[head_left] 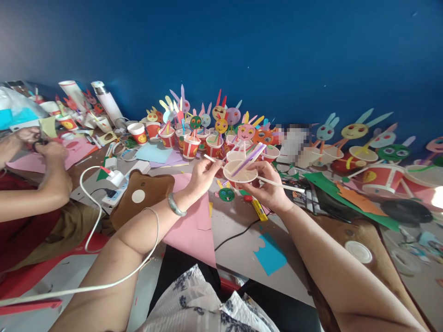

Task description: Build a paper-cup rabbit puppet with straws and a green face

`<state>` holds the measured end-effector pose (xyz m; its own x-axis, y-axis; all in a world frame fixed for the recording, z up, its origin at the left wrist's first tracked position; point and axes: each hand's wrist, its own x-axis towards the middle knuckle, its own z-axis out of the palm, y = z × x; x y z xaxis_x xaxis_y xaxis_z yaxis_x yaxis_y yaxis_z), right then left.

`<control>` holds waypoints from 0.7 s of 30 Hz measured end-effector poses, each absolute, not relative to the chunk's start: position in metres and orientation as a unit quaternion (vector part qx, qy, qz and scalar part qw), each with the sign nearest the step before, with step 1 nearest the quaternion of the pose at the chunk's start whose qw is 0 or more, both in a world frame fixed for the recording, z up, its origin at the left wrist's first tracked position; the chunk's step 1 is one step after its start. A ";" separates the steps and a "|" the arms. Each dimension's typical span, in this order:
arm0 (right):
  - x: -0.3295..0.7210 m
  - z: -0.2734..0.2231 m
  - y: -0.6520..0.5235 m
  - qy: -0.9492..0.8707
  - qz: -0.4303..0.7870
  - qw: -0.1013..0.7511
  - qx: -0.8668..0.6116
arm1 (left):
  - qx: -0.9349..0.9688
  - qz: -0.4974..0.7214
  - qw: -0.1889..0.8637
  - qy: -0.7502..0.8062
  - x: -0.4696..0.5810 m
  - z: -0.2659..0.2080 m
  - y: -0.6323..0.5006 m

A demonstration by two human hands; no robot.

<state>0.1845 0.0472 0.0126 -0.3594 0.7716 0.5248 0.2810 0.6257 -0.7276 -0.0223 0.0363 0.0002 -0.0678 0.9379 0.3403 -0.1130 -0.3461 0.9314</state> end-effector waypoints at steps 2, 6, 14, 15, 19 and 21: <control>0.185 0.011 0.048 -0.782 0.266 0.462 -0.324 | 0.530 0.626 0.421 0.387 -0.022 -0.002 0.037; 0.186 0.009 0.050 -0.790 0.271 0.459 -0.304 | 0.513 0.637 0.398 0.416 -0.020 -0.003 0.037; 0.184 0.010 0.048 -0.781 0.311 0.444 -0.311 | 0.546 0.502 0.597 0.307 -0.014 0.000 0.033; 0.183 0.010 0.047 -0.776 0.329 0.441 -0.309 | 0.543 0.495 0.603 0.311 -0.014 -0.002 0.033; 0.183 0.007 0.046 -0.763 0.387 0.427 -0.294 | 0.534 0.487 0.590 0.359 -0.013 -0.009 0.034; 0.183 0.004 0.047 -0.761 0.394 0.426 -0.291 | 0.540 0.484 0.582 0.368 -0.013 -0.008 0.033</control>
